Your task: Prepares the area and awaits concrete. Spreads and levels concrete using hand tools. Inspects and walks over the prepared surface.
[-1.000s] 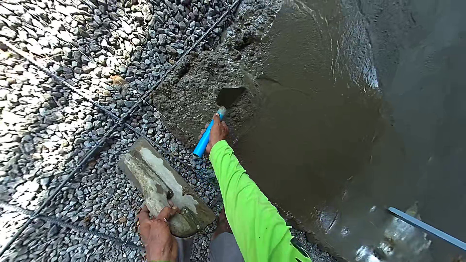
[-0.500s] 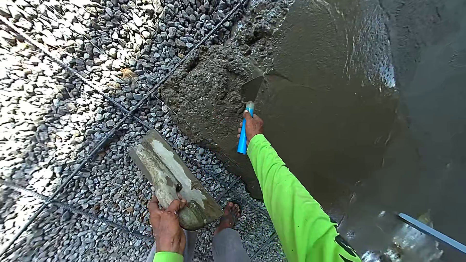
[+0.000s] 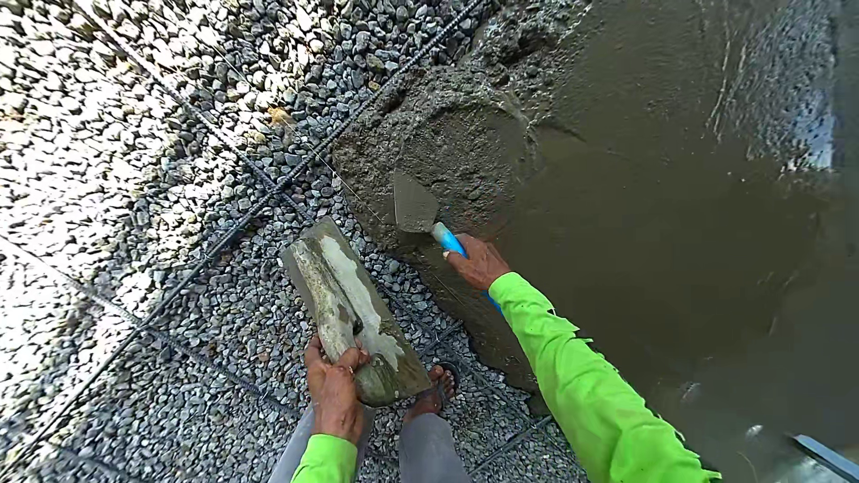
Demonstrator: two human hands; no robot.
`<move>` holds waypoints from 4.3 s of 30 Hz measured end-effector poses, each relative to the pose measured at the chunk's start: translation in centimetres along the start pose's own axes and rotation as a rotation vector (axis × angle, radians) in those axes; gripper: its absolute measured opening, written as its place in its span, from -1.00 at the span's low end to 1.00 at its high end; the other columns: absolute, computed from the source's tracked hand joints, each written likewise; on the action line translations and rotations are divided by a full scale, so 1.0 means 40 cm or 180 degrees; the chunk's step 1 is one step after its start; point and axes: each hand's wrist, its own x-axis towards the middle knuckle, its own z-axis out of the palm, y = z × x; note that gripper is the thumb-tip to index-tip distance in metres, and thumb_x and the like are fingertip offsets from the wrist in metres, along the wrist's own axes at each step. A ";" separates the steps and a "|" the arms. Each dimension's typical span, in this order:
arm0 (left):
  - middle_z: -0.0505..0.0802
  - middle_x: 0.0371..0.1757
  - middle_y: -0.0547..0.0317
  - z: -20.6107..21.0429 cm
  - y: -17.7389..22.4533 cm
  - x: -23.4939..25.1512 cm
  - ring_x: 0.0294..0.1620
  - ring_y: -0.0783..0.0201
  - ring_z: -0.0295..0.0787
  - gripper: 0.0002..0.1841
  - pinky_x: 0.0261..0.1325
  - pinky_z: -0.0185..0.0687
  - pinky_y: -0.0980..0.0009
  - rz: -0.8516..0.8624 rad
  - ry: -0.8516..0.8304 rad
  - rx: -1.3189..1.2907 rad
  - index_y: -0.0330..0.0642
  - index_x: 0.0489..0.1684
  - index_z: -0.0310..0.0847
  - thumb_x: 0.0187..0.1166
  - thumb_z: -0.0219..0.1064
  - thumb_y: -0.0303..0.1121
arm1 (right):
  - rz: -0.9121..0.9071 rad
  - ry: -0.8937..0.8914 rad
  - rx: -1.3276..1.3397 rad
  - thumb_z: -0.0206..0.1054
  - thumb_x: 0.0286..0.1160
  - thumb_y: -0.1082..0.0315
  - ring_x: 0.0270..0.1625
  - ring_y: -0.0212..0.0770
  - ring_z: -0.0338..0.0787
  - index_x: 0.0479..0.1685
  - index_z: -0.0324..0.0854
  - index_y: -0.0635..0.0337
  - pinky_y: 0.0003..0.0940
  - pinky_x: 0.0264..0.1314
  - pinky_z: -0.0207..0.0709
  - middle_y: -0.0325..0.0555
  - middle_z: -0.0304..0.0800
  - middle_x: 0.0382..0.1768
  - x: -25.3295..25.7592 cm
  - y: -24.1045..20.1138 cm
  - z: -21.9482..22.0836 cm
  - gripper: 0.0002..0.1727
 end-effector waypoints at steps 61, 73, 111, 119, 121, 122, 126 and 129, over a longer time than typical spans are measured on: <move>0.73 -0.04 -0.16 -0.001 -0.035 -0.026 -0.33 0.11 0.82 -0.29 -0.29 0.83 0.25 0.0175 0.0120 0.0029 -0.31 0.57 0.18 0.30 0.27 -0.75 | 0.0563 -0.0010 0.1342 0.17 0.81 0.05 -0.41 0.00 0.79 0.62 0.45 0.12 -0.01 -0.18 0.75 0.16 0.79 -0.20 -0.110 0.088 0.295 -0.47; 0.68 -0.03 -0.13 -0.035 -0.016 0.013 -0.30 0.14 0.77 -0.31 -0.27 0.79 0.25 0.0274 0.0466 0.0190 -0.30 0.56 0.20 0.33 0.28 -0.75 | 0.1577 0.1442 0.3456 -0.01 0.92 0.10 -0.66 -0.12 0.67 0.48 0.36 0.22 -0.17 -0.60 0.72 0.01 0.60 -0.49 -0.177 0.069 0.393 -0.57; 0.62 0.15 -0.10 -0.068 0.042 0.026 -0.12 0.21 0.74 -0.24 -0.13 0.76 0.30 0.0623 0.0401 0.0348 -0.27 0.63 0.15 0.30 0.32 -0.73 | 0.1036 0.1149 0.0234 0.22 0.75 0.05 0.27 0.28 0.80 0.60 0.42 0.23 0.30 0.32 0.61 0.30 0.79 0.20 0.024 0.123 -0.069 -0.42; 0.65 0.41 -0.28 -0.123 0.037 -0.088 0.29 0.08 0.72 -0.11 0.28 0.70 0.15 0.1490 -0.0135 0.1145 -0.34 0.69 0.17 0.13 0.40 -0.62 | 0.1668 0.1367 0.0374 0.23 0.73 0.13 0.25 0.28 0.80 0.55 0.43 0.28 0.28 0.31 0.60 0.33 0.78 0.19 -0.394 0.193 -0.160 -0.46; 0.68 0.37 -0.34 -0.184 0.072 -0.150 0.30 -0.02 0.72 -0.09 0.31 0.66 0.04 0.1742 -0.0298 0.1665 -0.34 0.72 0.18 0.13 0.40 -0.54 | 0.1602 0.1474 0.0434 0.33 0.65 0.19 0.25 0.22 0.80 0.59 0.40 0.25 0.21 0.35 0.60 0.28 0.78 0.20 -0.563 0.201 -0.168 -0.42; 0.70 0.34 -0.35 -0.225 0.098 -0.181 0.27 -0.09 0.73 -0.10 0.29 0.65 -0.05 0.1890 -0.0367 0.1974 -0.32 0.72 0.19 0.14 0.40 -0.51 | 0.1579 0.1538 0.0465 0.37 0.60 0.22 0.23 0.20 0.81 0.58 0.40 0.26 0.19 0.33 0.62 0.27 0.78 0.19 -0.643 0.207 -0.165 -0.40; 0.70 0.35 -0.43 -0.457 0.211 -0.341 0.29 -0.36 0.71 -0.19 0.29 0.57 -0.38 0.2325 -0.0446 0.3047 -0.26 0.69 0.29 0.24 0.44 -0.55 | 0.1714 0.1368 0.0536 0.48 0.44 0.26 0.25 0.26 0.78 0.45 0.48 0.41 0.21 0.34 0.60 0.35 0.74 0.21 -0.934 0.243 -0.116 -0.38; 0.71 0.35 -0.47 -0.657 0.247 -0.492 0.28 -0.51 0.69 -0.21 0.24 0.50 -0.54 0.2275 -0.0190 0.3673 -0.20 0.69 0.32 0.29 0.46 -0.53 | 0.1834 0.0994 0.0547 0.49 0.45 0.24 0.33 0.29 0.73 0.39 0.53 0.44 0.23 0.42 0.54 0.39 0.72 0.24 -1.145 0.305 -0.047 -0.41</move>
